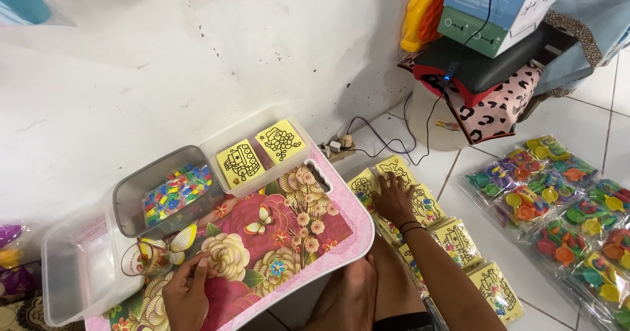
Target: The person makes sand art by peeling off protective paper from a template to reveal an adhesive surface and sprinkling colored sand from containers over the exposed areas by hand. They place a finished flower template into a bag and select a new tank template from a stack.
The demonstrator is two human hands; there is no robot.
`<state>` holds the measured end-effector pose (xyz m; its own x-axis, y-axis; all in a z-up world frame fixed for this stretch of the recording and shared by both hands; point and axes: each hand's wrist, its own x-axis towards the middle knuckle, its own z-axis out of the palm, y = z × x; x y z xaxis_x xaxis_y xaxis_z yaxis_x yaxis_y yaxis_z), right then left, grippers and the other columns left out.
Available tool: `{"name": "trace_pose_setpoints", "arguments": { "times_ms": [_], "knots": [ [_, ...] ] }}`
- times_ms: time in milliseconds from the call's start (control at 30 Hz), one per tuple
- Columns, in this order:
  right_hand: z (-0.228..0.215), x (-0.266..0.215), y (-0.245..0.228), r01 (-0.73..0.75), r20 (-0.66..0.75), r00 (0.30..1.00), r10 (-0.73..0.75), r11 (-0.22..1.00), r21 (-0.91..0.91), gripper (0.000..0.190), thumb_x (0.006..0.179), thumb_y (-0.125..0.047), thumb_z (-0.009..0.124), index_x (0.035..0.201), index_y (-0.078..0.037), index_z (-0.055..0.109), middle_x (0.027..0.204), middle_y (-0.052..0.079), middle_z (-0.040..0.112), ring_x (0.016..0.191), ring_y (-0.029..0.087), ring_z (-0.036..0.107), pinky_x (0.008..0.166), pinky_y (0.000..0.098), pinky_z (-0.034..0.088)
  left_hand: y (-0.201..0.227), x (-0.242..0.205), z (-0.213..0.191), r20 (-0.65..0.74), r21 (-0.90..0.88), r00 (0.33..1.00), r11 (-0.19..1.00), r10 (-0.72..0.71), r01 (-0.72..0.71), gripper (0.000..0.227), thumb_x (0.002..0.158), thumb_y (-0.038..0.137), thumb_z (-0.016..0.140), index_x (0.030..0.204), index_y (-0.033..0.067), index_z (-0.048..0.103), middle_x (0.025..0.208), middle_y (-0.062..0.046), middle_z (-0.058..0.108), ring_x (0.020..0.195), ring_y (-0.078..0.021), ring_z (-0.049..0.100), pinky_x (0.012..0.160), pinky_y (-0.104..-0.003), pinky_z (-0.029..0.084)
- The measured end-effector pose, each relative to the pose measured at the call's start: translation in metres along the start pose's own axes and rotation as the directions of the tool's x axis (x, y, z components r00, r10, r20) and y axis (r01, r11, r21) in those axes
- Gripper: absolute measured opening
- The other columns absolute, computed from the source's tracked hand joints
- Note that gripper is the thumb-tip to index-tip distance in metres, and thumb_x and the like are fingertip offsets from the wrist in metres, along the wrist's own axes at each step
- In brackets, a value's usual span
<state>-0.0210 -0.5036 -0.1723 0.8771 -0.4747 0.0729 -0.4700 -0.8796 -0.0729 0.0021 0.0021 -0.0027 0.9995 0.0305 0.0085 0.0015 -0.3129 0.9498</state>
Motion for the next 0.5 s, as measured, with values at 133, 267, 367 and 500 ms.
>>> {"name": "trace_pose_setpoints", "arguments": {
  "times_ms": [133,267,367,500],
  "knots": [
    [-0.006,-0.001,-0.002,-0.015,0.006,1.0,0.015,0.998,0.064,0.062,0.094,-0.044,0.055,0.15,-0.022,0.04,0.153,0.01,0.041,0.134,0.033,0.042,0.103,0.0657,0.034,-0.003,0.0,0.0,-0.002,0.005,1.0,1.0,0.02,-0.02,0.025,0.101,0.007,0.06,0.117,-0.0061,0.074,0.074,-0.015,0.071,0.067,-0.018,0.064,0.065,-0.026,0.049],
    [-0.016,-0.005,-0.005,0.075,-0.059,0.996,-0.071,0.995,0.067,0.053,0.093,-0.04,0.056,0.144,-0.029,0.05,0.154,0.013,0.04,0.136,0.034,0.04,0.097,0.0622,0.037,-0.001,0.0,0.0,-0.002,-0.007,1.0,1.0,-0.002,0.002,0.025,0.101,0.007,0.06,0.117,-0.006,0.074,0.074,-0.016,0.071,0.068,-0.0187,0.065,0.066,-0.026,0.049],
    [-0.019,-0.004,-0.008,0.06,-0.019,0.998,-0.058,0.993,0.104,0.05,0.093,-0.041,0.057,0.141,-0.029,0.052,0.159,0.015,0.033,0.141,0.038,0.034,0.101,0.0678,0.032,-0.003,0.0,-0.001,0.002,0.01,1.0,1.0,0.005,-0.005,0.025,0.101,0.008,0.06,0.116,-0.0057,0.074,0.074,-0.015,0.072,0.067,-0.0186,0.065,0.065,-0.027,0.05],
    [-0.027,0.002,-0.012,-0.018,0.015,1.0,0.016,0.987,0.162,0.061,0.096,-0.042,0.054,0.153,-0.025,0.04,0.162,0.022,0.026,0.15,0.042,0.022,0.109,0.075,0.025,0.002,-0.001,0.0,-0.003,0.021,1.0,1.0,0.007,-0.007,0.025,0.101,0.009,0.061,0.116,-0.005,0.075,0.073,-0.015,0.072,0.066,-0.0182,0.065,0.064,-0.027,0.051]
  ]
}}
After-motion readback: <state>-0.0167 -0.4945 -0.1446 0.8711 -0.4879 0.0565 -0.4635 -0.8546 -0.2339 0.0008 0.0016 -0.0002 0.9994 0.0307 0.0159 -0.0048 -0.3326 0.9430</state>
